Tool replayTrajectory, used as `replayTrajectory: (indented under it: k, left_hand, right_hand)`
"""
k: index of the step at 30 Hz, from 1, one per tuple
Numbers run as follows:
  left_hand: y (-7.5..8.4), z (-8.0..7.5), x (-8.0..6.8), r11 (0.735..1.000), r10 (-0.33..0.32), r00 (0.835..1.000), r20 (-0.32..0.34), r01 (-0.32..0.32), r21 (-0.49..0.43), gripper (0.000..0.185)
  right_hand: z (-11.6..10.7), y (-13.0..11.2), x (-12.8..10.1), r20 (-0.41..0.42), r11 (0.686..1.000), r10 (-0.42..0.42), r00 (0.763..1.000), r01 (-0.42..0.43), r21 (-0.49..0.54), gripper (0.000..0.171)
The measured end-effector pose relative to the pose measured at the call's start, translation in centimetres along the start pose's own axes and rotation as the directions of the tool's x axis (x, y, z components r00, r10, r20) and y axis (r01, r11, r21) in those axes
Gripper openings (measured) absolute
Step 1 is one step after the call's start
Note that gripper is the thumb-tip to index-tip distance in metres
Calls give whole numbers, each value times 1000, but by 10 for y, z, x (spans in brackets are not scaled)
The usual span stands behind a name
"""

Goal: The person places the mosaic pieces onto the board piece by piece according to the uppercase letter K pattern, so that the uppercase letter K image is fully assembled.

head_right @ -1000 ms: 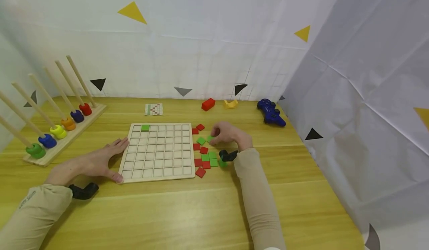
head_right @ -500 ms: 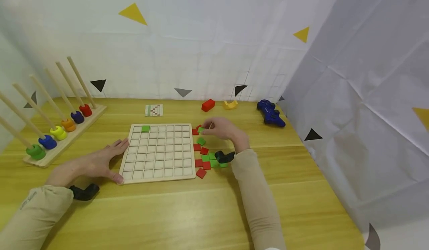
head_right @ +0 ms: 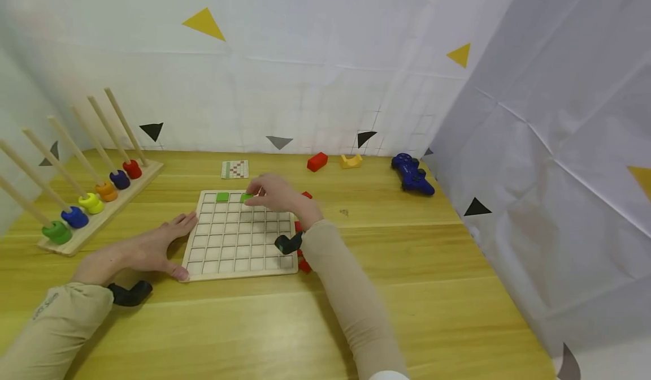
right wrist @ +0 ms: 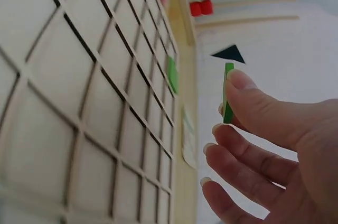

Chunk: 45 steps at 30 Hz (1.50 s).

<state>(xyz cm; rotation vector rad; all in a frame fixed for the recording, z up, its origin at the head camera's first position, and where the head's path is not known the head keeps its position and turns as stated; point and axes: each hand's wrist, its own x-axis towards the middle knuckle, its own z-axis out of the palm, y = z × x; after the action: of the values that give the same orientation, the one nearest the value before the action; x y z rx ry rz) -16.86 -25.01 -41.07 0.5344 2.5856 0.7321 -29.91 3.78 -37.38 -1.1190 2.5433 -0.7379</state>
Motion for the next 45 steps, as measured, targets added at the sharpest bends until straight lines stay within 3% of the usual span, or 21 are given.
replayTrajectory:
  k: [16, 33, 45]
  left_hand:
    - [3, 0, -1, 1000, 7, 1000, -4, -7, 15, 128]
    - [4, 3, 1, 999, -7, 1000, -5, 7, 38, 130]
    - [5, 2, 1, 999, -27, 1000, -3, 27, 24, 131]
  right_hand:
    - [40, -18, 57, 6, 995, 78, 997, -77, -65, 30]
    - [53, -21, 60, -17, 985, 56, 998, -58, -161, 22]
    - [56, -23, 60, -42, 988, 90, 995, -94, -119, 20]
